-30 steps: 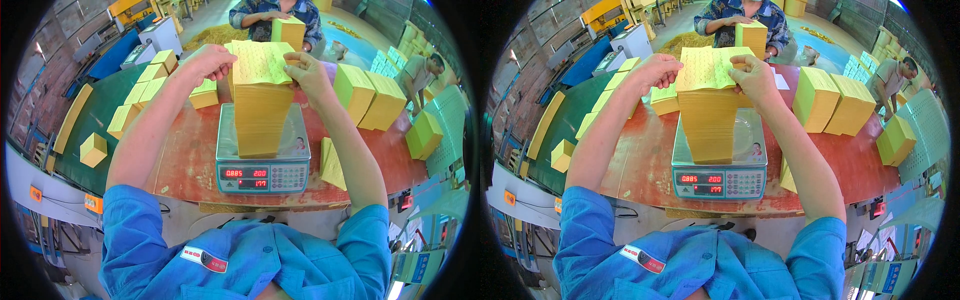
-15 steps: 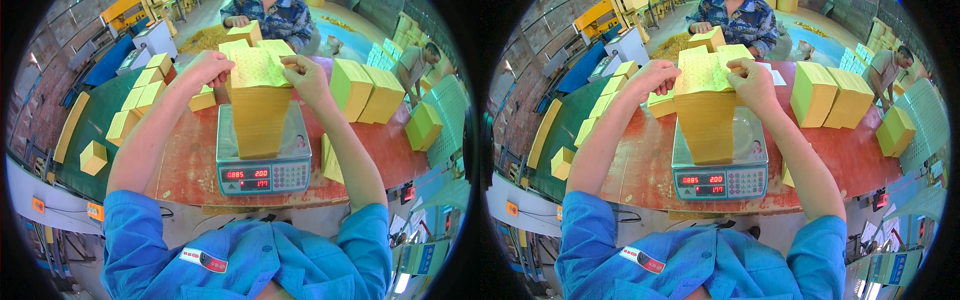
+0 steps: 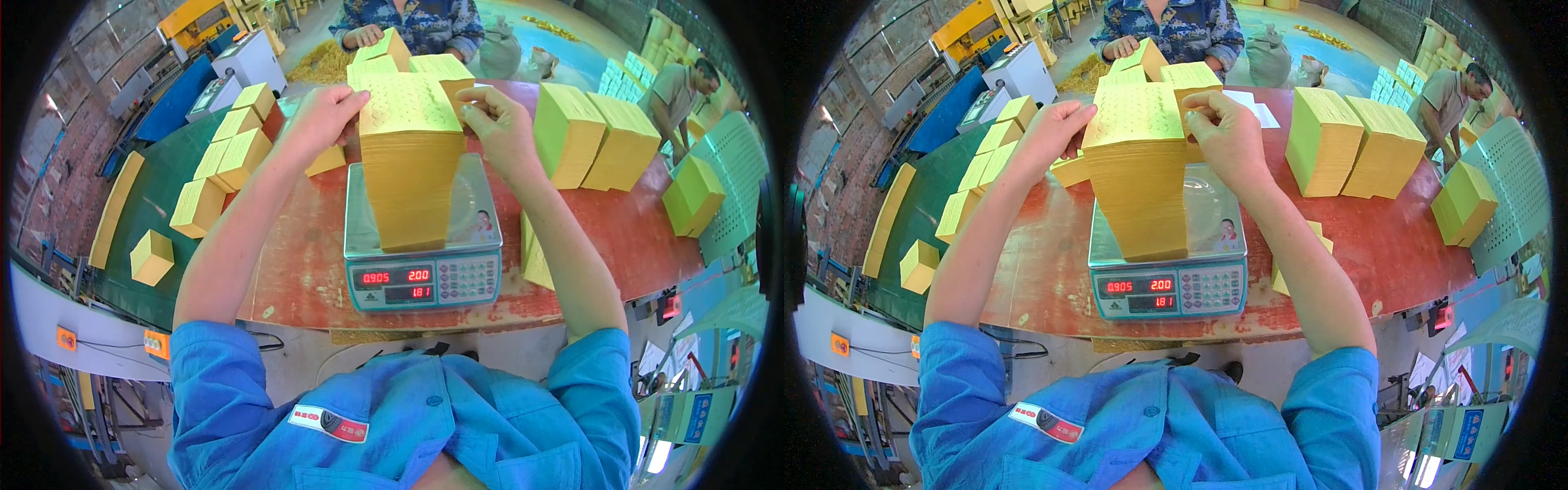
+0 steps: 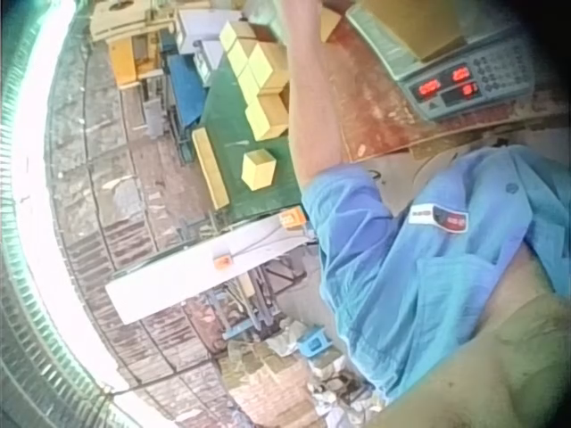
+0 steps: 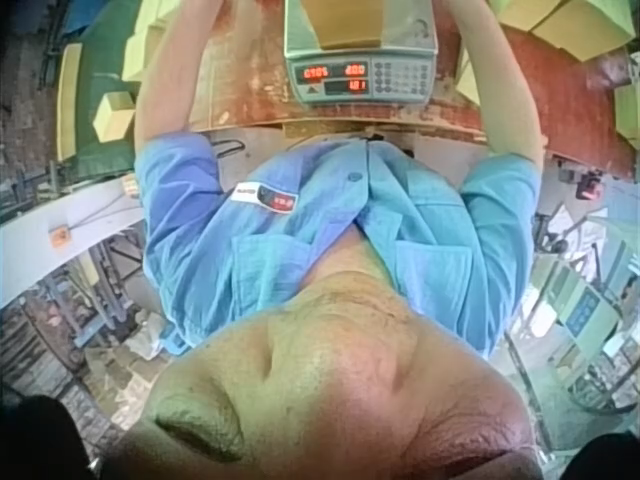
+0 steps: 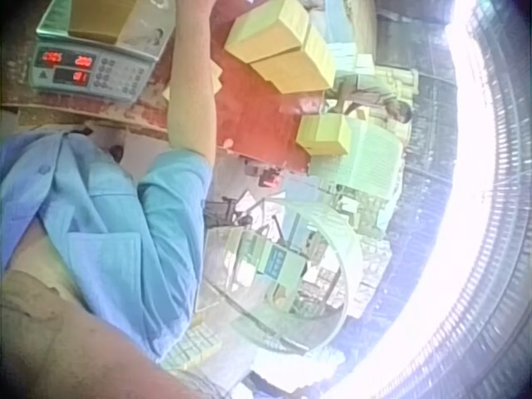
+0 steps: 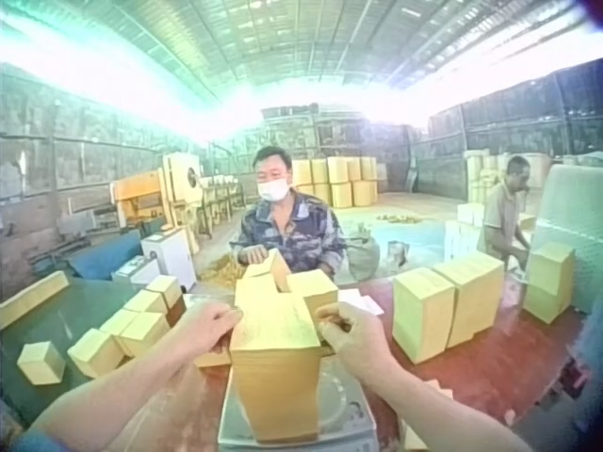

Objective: The person is weighing and strapping stacks of yellow paper using a scale and a strapping machine.

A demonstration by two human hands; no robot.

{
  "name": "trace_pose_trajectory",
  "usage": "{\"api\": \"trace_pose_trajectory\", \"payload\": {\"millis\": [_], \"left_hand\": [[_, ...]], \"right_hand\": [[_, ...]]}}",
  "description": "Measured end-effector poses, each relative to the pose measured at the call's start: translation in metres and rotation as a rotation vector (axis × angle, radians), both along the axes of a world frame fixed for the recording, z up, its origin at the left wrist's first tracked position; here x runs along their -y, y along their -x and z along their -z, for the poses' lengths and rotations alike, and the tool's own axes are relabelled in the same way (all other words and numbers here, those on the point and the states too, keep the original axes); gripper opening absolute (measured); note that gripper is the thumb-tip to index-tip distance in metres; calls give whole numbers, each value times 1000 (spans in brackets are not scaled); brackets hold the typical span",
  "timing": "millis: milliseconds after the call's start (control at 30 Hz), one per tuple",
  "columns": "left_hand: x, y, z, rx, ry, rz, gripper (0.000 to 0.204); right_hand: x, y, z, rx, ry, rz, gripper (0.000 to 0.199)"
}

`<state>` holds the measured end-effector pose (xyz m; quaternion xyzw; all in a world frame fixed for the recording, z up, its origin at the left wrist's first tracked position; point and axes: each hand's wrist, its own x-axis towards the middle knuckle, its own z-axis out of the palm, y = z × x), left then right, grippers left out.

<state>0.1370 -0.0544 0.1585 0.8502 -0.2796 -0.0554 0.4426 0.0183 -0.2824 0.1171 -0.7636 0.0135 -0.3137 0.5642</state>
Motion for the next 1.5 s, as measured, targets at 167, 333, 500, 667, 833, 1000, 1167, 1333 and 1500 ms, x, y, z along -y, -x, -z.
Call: {"api": "trace_pose_trajectory", "payload": {"millis": [167, 333, 500, 667, 833, 1000, 1167, 1333, 1500], "left_hand": [[-9, 9, 17, 237, -29, -19, 37], [-28, 0, 30, 163, 102, -53, 36], [-95, -12, 34, -22, 155, -206, 51], [-111, -3, 36, -239, 257, -230, 67], [-96, -12, 25, -314, 335, -199, 73], [-230, -127, -37, -661, 398, 72, 105], [22, -30, -18, -489, 322, -233, 93], [24, -8, 8, -469, 133, 115, 67], [-7, 6, 5, -774, -6, 66, 57]], "right_hand": [[13, 15, 13, -61, -154, -47, 18], [41, 20, 47, -46, -194, -85, 20], [63, 33, 66, -84, -271, -157, 23], [79, 28, 95, -173, -304, -180, 26], [71, 14, 111, -241, -364, -208, 27], [25, -37, 119, -335, -508, -526, 34], [49, -80, 155, -274, -712, -192, 32], [-5, -79, 153, -377, -732, -297, 49], [-17, -14, 166, -207, -176, -216, 48]]}}
